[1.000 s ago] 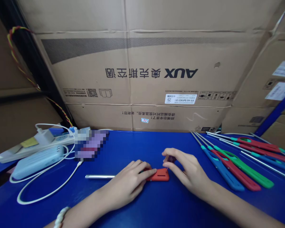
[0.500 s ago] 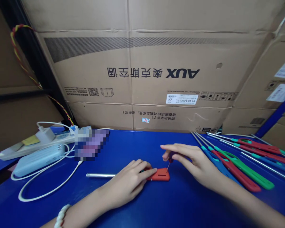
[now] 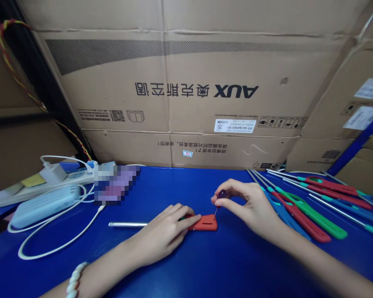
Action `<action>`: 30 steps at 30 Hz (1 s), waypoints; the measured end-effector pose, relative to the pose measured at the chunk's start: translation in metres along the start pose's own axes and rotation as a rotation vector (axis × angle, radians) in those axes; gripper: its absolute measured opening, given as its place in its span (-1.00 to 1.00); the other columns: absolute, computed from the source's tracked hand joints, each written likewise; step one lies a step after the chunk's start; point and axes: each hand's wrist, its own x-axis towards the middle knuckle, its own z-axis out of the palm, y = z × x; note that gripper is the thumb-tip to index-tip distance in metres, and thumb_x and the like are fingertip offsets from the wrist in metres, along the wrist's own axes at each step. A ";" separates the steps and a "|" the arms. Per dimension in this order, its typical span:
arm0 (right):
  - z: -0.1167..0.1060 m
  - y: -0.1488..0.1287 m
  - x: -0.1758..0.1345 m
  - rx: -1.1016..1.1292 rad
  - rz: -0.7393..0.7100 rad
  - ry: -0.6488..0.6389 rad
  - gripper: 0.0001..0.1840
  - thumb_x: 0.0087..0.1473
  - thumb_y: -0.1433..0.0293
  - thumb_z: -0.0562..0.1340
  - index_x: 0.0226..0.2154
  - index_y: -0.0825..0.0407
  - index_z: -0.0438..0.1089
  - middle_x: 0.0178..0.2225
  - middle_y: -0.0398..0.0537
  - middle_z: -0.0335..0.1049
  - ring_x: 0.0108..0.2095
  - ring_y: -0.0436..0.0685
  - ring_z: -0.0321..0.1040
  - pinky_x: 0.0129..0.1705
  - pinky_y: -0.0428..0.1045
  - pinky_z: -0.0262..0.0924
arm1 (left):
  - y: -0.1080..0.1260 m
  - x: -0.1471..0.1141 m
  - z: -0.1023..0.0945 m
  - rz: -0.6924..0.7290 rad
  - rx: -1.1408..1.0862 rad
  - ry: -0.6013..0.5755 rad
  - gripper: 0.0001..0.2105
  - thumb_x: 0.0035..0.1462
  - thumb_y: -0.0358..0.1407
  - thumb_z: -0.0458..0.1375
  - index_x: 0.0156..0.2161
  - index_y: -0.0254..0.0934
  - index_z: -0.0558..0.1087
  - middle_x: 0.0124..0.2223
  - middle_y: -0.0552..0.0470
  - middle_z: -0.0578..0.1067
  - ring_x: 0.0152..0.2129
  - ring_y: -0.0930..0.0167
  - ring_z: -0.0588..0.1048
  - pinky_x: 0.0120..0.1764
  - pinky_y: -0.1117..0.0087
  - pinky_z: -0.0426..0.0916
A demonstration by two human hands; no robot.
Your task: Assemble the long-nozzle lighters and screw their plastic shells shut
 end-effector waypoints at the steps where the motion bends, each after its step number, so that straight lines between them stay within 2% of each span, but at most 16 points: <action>1: 0.000 0.001 0.000 -0.003 0.007 0.011 -0.93 0.06 0.41 0.28 -0.42 0.04 0.37 -0.45 -0.14 0.49 -0.44 0.02 0.43 -0.35 -0.10 0.30 | 0.000 0.000 0.000 0.002 0.002 0.000 -0.54 0.23 -0.50 -0.07 0.21 -0.16 0.18 0.03 -0.07 0.33 -0.09 0.27 0.31 0.00 0.21 0.26; 14: 0.008 0.006 0.000 -0.053 0.033 0.083 -0.83 0.04 0.35 0.31 -0.45 0.03 0.31 -0.50 -0.18 0.39 -0.47 0.02 0.36 -0.41 -0.11 0.24 | 0.001 0.001 -0.001 0.016 0.017 0.032 -0.55 0.22 -0.51 -0.06 0.19 -0.16 0.21 0.01 -0.07 0.34 -0.12 0.29 0.33 -0.04 0.24 0.29; 30: 0.017 0.003 -0.005 -0.102 0.044 0.126 -0.76 0.09 0.32 0.27 -0.48 0.00 0.19 -0.52 -0.22 0.31 -0.50 0.00 0.30 -0.43 -0.11 0.18 | 0.002 0.001 -0.001 0.002 0.029 0.007 -0.56 0.23 -0.51 -0.07 0.19 -0.18 0.21 0.02 -0.08 0.33 -0.12 0.27 0.32 -0.04 0.21 0.28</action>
